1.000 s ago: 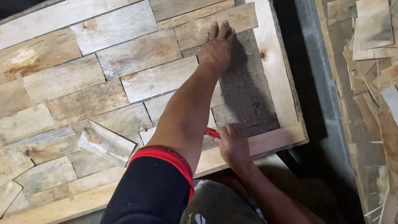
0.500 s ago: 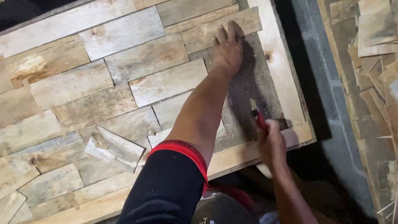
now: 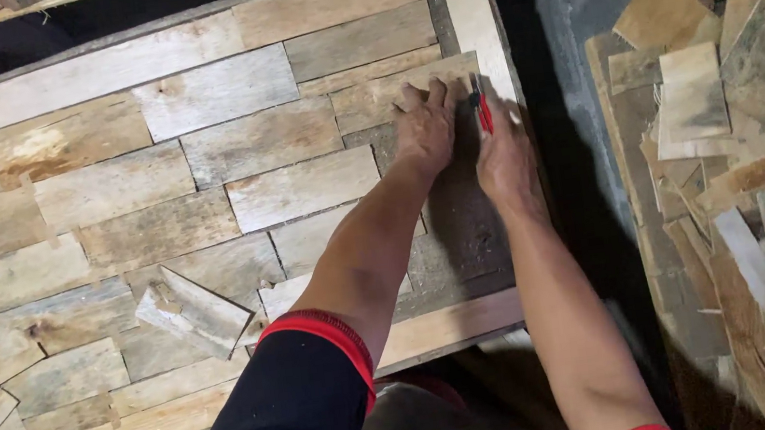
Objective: Applying and trimming thin wooden slats onto a framed base to create a decorative tiled pattern.
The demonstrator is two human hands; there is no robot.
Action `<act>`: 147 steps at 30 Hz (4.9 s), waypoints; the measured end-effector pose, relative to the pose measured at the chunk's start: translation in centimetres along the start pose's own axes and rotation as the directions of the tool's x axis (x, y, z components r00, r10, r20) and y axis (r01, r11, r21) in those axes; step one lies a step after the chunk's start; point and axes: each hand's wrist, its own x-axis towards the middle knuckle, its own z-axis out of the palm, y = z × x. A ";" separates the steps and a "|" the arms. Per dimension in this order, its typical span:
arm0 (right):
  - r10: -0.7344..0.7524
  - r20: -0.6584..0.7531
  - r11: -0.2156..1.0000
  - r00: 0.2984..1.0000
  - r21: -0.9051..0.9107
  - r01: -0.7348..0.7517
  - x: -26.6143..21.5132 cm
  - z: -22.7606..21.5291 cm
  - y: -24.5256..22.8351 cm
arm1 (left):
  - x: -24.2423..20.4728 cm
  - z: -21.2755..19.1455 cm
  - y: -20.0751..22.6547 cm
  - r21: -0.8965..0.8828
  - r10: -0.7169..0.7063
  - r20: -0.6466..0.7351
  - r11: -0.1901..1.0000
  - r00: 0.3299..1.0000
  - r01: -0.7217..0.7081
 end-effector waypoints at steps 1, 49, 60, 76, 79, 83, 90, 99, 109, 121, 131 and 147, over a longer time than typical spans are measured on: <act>-0.003 0.003 1.000 1.000 0.004 0.003 1.0 0.6 0.6 | -0.1 -1.5 0.2 0.002 -0.006 0.001 1.000 1.000 0.006; -0.083 0.007 0.995 0.997 -0.057 0.083 4.2 1.3 1.8 | 1.5 -1.0 0.5 0.143 0.002 0.152 0.989 0.988 -0.024; 0.158 0.192 0.987 0.969 -0.021 -0.157 4.6 0.2 0.5 | 1.2 -1.8 0.5 0.150 0.014 0.206 0.988 0.979 -0.046; -0.123 0.002 0.992 0.992 -0.036 0.123 4.9 1.6 2.7 | 0.9 -2.1 0.6 0.147 0.003 0.238 0.988 0.971 -0.039; -0.001 0.076 1.000 0.997 -0.025 0.003 5.7 -0.1 1.1 | 0.2 -2.5 0.5 0.121 0.020 0.194 0.992 0.981 -0.044; -0.007 0.148 0.997 0.989 -0.073 0.018 6.6 -0.7 1.6 | -1.2 -4.1 0.8 0.066 0.071 0.237 0.994 0.969 -0.089; 0.060 0.272 0.989 0.960 -0.147 -0.021 7.3 -2.5 -0.4 | -1.3 -4.1 1.2 0.120 0.039 0.266 0.990 0.963 -0.073; 0.069 0.280 0.993 0.958 -0.111 -0.039 6.5 -3.0 0.1 | -0.5 -3.0 1.1 0.150 0.029 0.288 0.986 0.957 -0.075; 0.113 0.270 0.989 0.956 -0.120 -0.083 4.8 -3.6 -0.3 | -0.3 -2.8 1.1 0.168 0.029 0.269 0.983 0.963 -0.077; 0.212 0.323 0.968 0.922 -0.201 -0.152 2.6 -3.4 0.7 | -0.5 -3.1 0.8 0.139 0.033 0.307 0.987 0.951 -0.079; 0.039 0.229 0.993 0.973 -0.115 -0.013 0.9 -2.3 2.4 | -0.2 -2.6 0.5 0.140 0.057 0.270 0.985 0.961 -0.098; -0.114 0.006 0.989 0.993 0.098 0.113 1.2 -1.9 1.9 | 0.0 -2.0 0.5 0.116 0.032 0.285 0.991 0.958 -0.068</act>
